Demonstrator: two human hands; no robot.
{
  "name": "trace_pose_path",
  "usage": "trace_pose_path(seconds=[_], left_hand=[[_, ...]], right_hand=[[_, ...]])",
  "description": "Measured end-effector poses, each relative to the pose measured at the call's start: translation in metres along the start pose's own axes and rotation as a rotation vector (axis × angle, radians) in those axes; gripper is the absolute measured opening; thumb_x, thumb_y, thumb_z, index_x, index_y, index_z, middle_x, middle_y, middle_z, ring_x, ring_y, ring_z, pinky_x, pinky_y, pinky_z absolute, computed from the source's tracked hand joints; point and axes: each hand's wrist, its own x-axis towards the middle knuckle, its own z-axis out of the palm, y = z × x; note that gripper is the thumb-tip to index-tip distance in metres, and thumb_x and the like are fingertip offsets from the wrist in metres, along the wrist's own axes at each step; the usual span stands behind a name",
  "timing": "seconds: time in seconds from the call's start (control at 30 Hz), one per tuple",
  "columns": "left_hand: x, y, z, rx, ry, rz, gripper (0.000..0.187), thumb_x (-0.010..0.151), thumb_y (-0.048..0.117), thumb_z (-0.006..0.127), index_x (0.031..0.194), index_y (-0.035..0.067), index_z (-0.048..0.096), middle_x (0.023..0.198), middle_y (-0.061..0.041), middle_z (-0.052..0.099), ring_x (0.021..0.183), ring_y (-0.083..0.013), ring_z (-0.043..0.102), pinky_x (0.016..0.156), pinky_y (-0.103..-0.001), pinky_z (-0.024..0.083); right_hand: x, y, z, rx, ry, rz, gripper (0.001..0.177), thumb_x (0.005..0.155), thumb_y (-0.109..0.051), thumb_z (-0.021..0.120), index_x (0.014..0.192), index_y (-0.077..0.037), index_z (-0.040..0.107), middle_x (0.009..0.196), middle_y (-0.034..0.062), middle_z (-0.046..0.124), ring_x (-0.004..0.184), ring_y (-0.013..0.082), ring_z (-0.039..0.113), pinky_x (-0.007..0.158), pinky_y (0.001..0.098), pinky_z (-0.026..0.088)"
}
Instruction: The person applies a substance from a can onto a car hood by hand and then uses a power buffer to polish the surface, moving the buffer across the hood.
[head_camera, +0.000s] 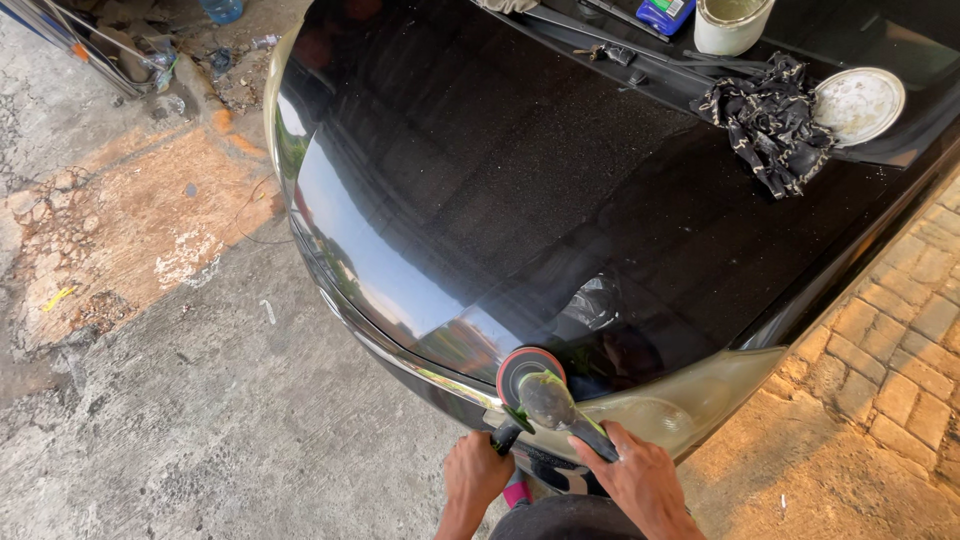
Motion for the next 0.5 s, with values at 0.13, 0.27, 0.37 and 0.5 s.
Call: trace_pose_path(seconds=[0.13, 0.27, 0.37, 0.5], left_hand=[[-0.001, -0.002, 0.0, 0.023, -0.101, -0.044, 0.018, 0.074, 0.018, 0.07, 0.073, 0.0, 0.072, 0.062, -0.017, 0.07, 0.054, -0.0328, 0.069, 0.055, -0.045, 0.055], [-0.001, 0.016, 0.003, 0.039, -0.071, 0.033, 0.018, 0.075, 0.017, 0.071, 0.074, -0.001, 0.071, 0.064, -0.018, 0.069, 0.055, -0.0335, 0.069, 0.055, -0.045, 0.055], [0.002, 0.032, 0.005, 0.06, -0.069, 0.072, 0.02, 0.072, 0.016, 0.075, 0.075, -0.003, 0.071, 0.069, -0.022, 0.069, 0.059, -0.0367, 0.069, 0.058, -0.047, 0.054], [-0.001, 0.032, 0.007, 0.091, -0.115, 0.064, 0.023, 0.072, 0.019, 0.075, 0.077, -0.003, 0.071, 0.073, -0.022, 0.07, 0.063, -0.0365, 0.071, 0.062, -0.046, 0.056]], right_hand=[[-0.002, -0.001, 0.002, 0.018, 0.071, -0.037, 0.049, 0.085, -0.052, 0.07, 0.099, -0.006, 0.071, 0.066, 0.0105, 0.075, 0.061, 0.0304, 0.076, 0.059, 0.0411, 0.06], [-0.006, 0.01, -0.011, 0.063, 0.026, 0.067, 0.048, 0.083, -0.051, 0.07, 0.105, -0.008, 0.072, 0.065, 0.0089, 0.075, 0.056, 0.0279, 0.076, 0.054, 0.0409, 0.06], [-0.009, 0.021, -0.018, -0.007, 0.061, 0.085, 0.05, 0.084, -0.053, 0.069, 0.104, -0.008, 0.072, 0.061, 0.0103, 0.073, 0.053, 0.0273, 0.075, 0.053, 0.0402, 0.059], [-0.014, 0.026, -0.012, 0.017, 0.089, 0.079, 0.05, 0.083, -0.054, 0.069, 0.104, -0.009, 0.072, 0.061, 0.0117, 0.074, 0.054, 0.0291, 0.076, 0.052, 0.0404, 0.06]])
